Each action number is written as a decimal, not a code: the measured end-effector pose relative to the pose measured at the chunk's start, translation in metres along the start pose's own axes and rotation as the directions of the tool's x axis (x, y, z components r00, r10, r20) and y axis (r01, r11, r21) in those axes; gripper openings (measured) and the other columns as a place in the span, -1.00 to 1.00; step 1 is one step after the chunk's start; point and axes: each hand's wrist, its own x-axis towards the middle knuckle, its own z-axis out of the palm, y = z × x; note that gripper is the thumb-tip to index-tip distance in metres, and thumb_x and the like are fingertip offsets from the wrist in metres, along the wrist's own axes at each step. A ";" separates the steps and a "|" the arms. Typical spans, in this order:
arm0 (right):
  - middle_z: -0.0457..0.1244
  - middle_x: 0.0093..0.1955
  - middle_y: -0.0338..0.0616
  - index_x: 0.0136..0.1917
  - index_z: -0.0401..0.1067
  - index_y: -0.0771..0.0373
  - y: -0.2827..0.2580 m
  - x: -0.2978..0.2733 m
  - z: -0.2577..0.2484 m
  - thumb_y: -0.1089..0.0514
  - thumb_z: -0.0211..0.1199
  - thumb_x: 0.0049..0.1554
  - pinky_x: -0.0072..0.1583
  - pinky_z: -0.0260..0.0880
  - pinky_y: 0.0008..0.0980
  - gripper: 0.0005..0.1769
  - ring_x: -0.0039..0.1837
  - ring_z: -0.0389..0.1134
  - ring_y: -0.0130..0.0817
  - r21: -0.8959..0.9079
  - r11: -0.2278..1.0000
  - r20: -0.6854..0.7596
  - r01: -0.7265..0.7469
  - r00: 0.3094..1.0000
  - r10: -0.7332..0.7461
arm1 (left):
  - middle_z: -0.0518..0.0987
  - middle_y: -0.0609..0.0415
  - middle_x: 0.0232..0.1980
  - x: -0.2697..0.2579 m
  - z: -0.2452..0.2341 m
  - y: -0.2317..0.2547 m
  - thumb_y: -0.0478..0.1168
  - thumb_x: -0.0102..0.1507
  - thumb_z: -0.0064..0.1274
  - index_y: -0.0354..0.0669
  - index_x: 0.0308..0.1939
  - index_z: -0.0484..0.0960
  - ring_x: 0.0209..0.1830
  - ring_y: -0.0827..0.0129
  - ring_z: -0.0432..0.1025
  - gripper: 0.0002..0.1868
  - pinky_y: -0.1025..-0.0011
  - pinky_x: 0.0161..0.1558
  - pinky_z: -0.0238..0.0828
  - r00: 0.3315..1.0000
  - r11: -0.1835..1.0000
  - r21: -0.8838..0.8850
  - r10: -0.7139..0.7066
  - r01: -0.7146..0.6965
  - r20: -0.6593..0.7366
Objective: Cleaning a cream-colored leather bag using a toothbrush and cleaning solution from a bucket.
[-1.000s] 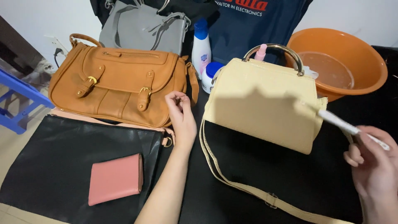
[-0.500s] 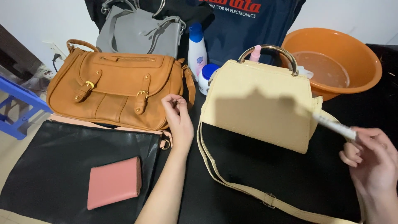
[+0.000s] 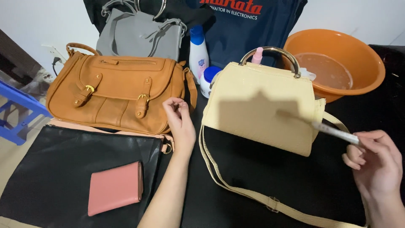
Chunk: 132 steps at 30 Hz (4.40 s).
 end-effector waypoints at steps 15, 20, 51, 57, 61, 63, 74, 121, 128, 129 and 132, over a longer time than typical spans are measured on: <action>-0.09 -0.40 -0.28 0.00 0.28 0.19 -0.008 -0.002 0.011 0.13 0.07 0.45 -0.31 -0.25 -0.52 -0.84 -0.41 -0.20 -0.55 -0.107 0.994 -0.083 -0.017 0.997 0.008 | 0.33 0.10 -0.13 0.001 0.000 0.001 -0.24 0.42 -0.21 -0.13 -0.03 0.32 -0.18 0.45 0.25 -0.92 0.47 -0.06 0.22 1.000 1.000 0.009 0.014 -0.014 0.002; 0.05 -0.30 -0.25 0.35 0.40 0.28 -0.013 -0.005 0.018 0.08 0.04 0.48 -0.32 -0.23 -0.60 -0.70 -0.42 -0.18 -0.63 -0.179 0.984 -0.095 -0.009 0.995 -0.008 | 0.33 0.10 -0.12 0.001 0.001 -0.003 -0.25 0.42 -0.21 -0.14 -0.02 0.31 -0.16 0.45 0.26 -0.92 0.48 -0.03 0.24 1.000 1.000 -0.003 0.026 -0.026 0.002; 0.30 -0.11 0.24 0.29 0.34 0.32 -0.004 -0.002 0.007 0.00 0.03 0.54 -0.39 0.18 -0.58 -0.68 -0.44 0.24 -0.21 -0.191 0.982 -0.099 -0.010 0.995 -0.009 | 0.34 0.15 -0.17 0.002 0.000 -0.007 -0.20 0.43 -0.19 -0.11 -0.06 0.37 -0.25 0.49 0.22 -0.91 0.50 -0.12 0.19 1.000 1.000 0.005 0.005 -0.005 -0.010; 0.29 -0.12 0.36 0.28 0.33 0.43 0.003 0.000 -0.002 0.05 -0.01 0.57 -0.32 0.21 -0.49 -0.66 -0.44 0.20 -0.11 -0.166 0.986 -0.084 0.003 0.996 -0.017 | 0.36 0.14 -0.17 0.001 0.000 -0.002 -0.23 0.42 -0.20 -0.12 -0.07 0.37 -0.25 0.47 0.25 -0.92 0.49 -0.11 0.22 1.000 1.000 0.027 -0.004 0.004 -0.007; 0.19 -0.36 0.16 0.12 0.38 0.40 0.009 0.002 -0.008 -0.01 0.06 0.55 -0.32 0.17 -0.66 -0.62 -0.44 0.19 -0.29 -0.096 0.995 -0.049 0.007 0.999 -0.011 | 0.37 0.11 -0.14 0.002 -0.001 -0.004 -0.27 0.40 -0.21 -0.14 -0.06 0.37 -0.20 0.44 0.28 -0.92 0.48 -0.06 0.24 1.000 0.999 0.031 0.013 -0.012 -0.002; 0.23 -0.27 0.19 0.17 0.37 0.40 0.002 -0.002 0.000 -0.01 0.02 0.58 -0.33 0.20 -0.60 -0.62 -0.44 0.20 -0.26 -0.136 0.990 -0.052 0.023 0.998 -0.031 | 0.37 0.12 -0.15 0.001 -0.001 -0.002 -0.23 0.42 -0.21 -0.13 -0.06 0.37 -0.20 0.45 0.28 -0.92 0.48 -0.06 0.25 1.000 0.999 0.033 0.015 -0.015 -0.001; 0.29 -0.09 0.12 0.38 0.34 0.35 -0.004 -0.004 0.011 -0.05 0.02 0.55 -0.38 0.13 -0.51 -0.59 -0.47 0.10 -0.35 -0.218 0.976 -0.079 0.027 0.996 -0.045 | 0.40 0.12 -0.12 0.002 -0.001 -0.004 -0.23 0.42 -0.19 -0.12 -0.07 0.40 -0.16 0.44 0.31 -0.92 0.48 -0.03 0.26 1.000 0.999 0.035 0.019 -0.019 -0.003; 0.34 -0.08 0.02 0.41 0.40 0.26 0.021 0.020 -0.026 -0.06 0.08 0.60 -0.18 0.29 -0.64 -0.64 -0.28 0.32 -0.48 -0.339 0.931 0.034 0.136 0.991 -0.133 | 0.39 0.17 -0.18 0.004 -0.010 0.015 -0.16 0.44 -0.25 -0.04 -0.12 0.52 -0.29 0.45 0.24 -0.80 0.47 -0.15 0.19 0.992 0.991 0.099 -0.101 0.094 0.074; 0.25 -0.21 -0.07 0.37 0.41 0.30 0.007 0.024 -0.018 0.12 0.09 0.56 -0.11 0.21 -0.63 -0.75 -0.25 0.20 -0.49 -0.362 0.917 0.067 0.165 0.986 -0.151 | 0.39 0.14 -0.17 0.003 -0.012 0.017 -0.24 0.44 -0.26 -0.10 -0.12 0.49 -0.38 0.48 0.23 -0.82 0.49 -0.24 0.22 0.993 0.998 0.011 -0.055 0.054 0.103; 0.26 -0.21 -0.13 0.36 0.44 0.26 0.005 0.026 -0.018 0.12 0.11 0.53 -0.09 0.22 -0.63 -0.76 -0.23 0.21 -0.51 -0.380 0.912 0.088 0.153 0.988 -0.128 | 0.40 0.13 -0.17 0.004 -0.013 0.017 -0.24 0.44 -0.26 -0.10 -0.13 0.49 -0.39 0.47 0.23 -0.81 0.48 -0.25 0.24 0.993 0.999 0.019 -0.047 0.045 0.105; 0.26 -0.22 -0.24 0.34 0.46 0.23 0.005 0.033 -0.016 0.11 0.14 0.49 -0.05 0.20 -0.69 -0.75 -0.21 0.21 -0.59 -0.381 0.917 0.096 0.122 0.991 -0.092 | 0.39 0.13 -0.19 0.007 -0.015 0.012 -0.23 0.44 -0.26 -0.11 -0.13 0.49 -0.40 0.47 0.23 -0.82 0.48 -0.27 0.24 0.993 0.999 0.022 -0.036 0.034 0.115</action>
